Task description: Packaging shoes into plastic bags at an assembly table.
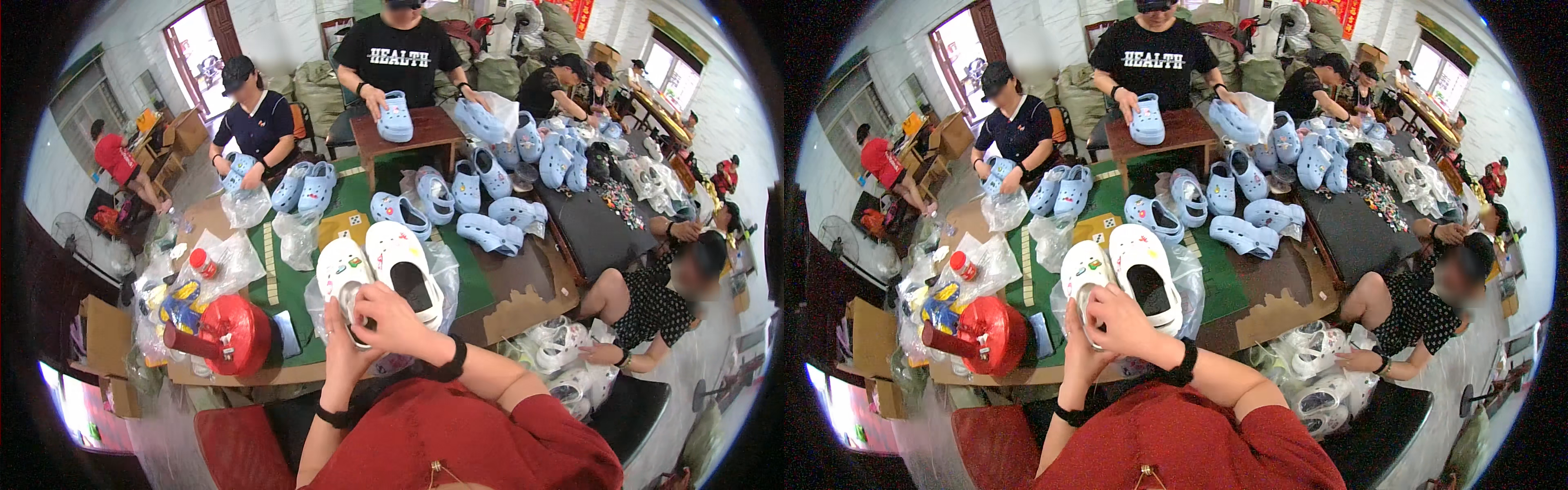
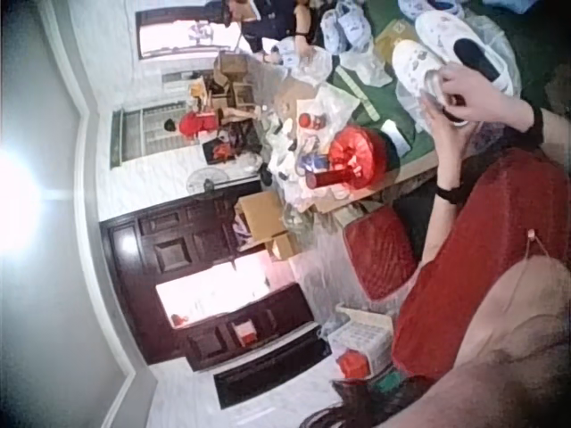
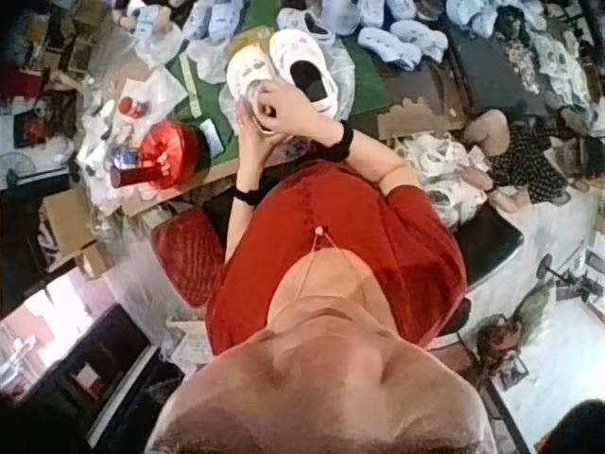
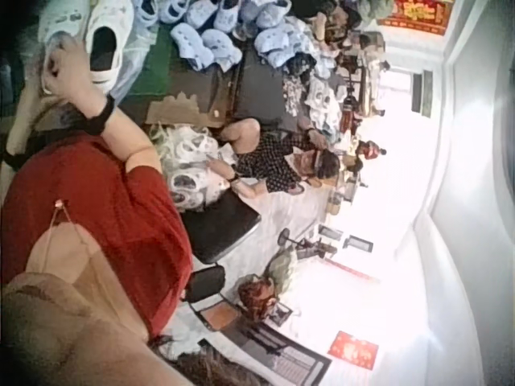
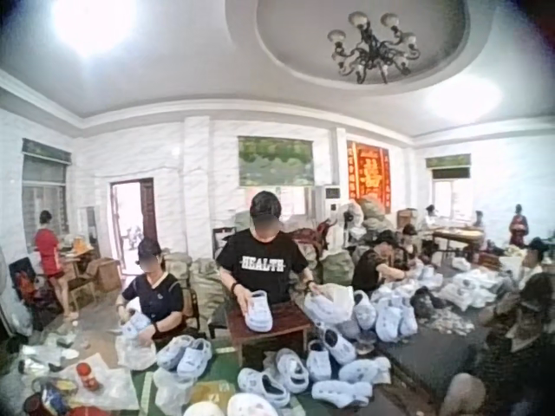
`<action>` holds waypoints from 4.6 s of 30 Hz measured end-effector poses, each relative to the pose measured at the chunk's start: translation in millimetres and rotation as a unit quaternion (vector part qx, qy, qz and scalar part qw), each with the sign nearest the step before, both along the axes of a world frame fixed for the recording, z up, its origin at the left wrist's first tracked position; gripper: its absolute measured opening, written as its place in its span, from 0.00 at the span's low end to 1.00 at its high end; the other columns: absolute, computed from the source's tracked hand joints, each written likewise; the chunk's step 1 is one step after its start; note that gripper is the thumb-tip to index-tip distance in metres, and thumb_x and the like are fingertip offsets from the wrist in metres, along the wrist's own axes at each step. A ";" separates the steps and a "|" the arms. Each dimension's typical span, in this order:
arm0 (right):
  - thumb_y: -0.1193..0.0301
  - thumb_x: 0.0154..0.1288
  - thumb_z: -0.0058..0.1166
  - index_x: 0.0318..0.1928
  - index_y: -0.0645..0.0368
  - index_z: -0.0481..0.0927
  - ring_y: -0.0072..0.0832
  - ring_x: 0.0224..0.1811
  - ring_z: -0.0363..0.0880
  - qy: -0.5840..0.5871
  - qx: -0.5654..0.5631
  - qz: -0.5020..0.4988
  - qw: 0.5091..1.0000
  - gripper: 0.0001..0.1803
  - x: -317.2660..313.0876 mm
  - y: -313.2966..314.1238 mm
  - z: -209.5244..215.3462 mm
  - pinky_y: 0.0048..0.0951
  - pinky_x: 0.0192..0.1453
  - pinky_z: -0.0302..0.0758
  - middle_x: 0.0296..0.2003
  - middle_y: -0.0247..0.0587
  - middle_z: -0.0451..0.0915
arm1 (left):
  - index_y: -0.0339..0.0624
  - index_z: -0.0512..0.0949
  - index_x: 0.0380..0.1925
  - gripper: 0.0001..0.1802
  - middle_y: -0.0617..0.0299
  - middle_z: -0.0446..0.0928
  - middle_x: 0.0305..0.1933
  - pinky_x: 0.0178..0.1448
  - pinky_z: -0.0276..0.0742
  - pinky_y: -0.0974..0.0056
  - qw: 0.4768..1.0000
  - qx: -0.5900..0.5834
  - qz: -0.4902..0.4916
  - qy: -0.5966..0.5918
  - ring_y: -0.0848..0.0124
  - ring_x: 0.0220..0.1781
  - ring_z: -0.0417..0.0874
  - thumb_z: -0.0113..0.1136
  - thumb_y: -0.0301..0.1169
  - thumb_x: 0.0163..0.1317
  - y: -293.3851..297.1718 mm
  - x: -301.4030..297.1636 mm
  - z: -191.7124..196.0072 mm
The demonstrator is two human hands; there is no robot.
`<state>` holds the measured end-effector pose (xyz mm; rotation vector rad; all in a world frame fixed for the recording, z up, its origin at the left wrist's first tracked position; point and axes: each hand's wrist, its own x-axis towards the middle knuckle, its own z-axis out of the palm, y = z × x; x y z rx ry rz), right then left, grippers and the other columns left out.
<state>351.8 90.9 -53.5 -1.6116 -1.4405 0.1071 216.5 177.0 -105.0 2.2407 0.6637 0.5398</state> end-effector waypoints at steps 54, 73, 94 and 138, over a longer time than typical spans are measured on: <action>0.68 0.50 0.74 0.64 0.60 0.66 0.27 0.45 0.78 0.281 -0.016 0.024 0.959 0.42 21.6 -63.7 24.6 0.28 0.45 0.76 0.49 0.42 0.75 | 0.34 0.70 0.58 0.25 0.58 0.75 0.55 0.61 0.72 0.63 0.901 -0.282 0.036 -0.328 0.69 0.56 0.76 0.61 0.25 0.60 -4.6 7.3 50.2; 0.74 0.51 0.70 0.65 0.62 0.64 0.33 0.57 0.75 0.289 -0.027 0.017 0.957 0.41 13.7 -54.7 0.8 0.32 0.63 0.70 0.54 0.45 0.77 | 0.31 0.73 0.59 0.27 0.53 0.78 0.57 0.64 0.70 0.62 0.945 -0.151 -0.041 -0.287 0.67 0.60 0.77 0.59 0.27 0.57 -12.1 5.5 62.6; 0.83 0.56 0.61 0.46 0.63 0.77 0.22 0.44 0.77 0.333 0.088 -0.090 0.934 0.16 63.3 -64.9 -1.2 0.23 0.50 0.73 0.42 0.33 0.79 | 0.38 0.48 0.73 0.56 0.41 0.61 0.69 0.67 0.68 0.54 0.963 0.250 0.005 -0.101 0.56 0.68 0.69 0.73 0.31 0.48 18.0 -4.1 86.3; 0.73 0.67 0.53 0.44 0.63 0.75 0.23 0.31 0.77 0.288 0.010 -0.206 0.935 0.08 116.1 -66.5 -30.2 0.27 0.35 0.72 0.29 0.37 0.80 | 0.35 0.73 0.49 0.15 0.61 0.77 0.46 0.54 0.74 0.67 0.808 -0.367 0.213 -0.408 0.73 0.48 0.78 0.52 0.18 0.62 84.5 -63.3 -18.9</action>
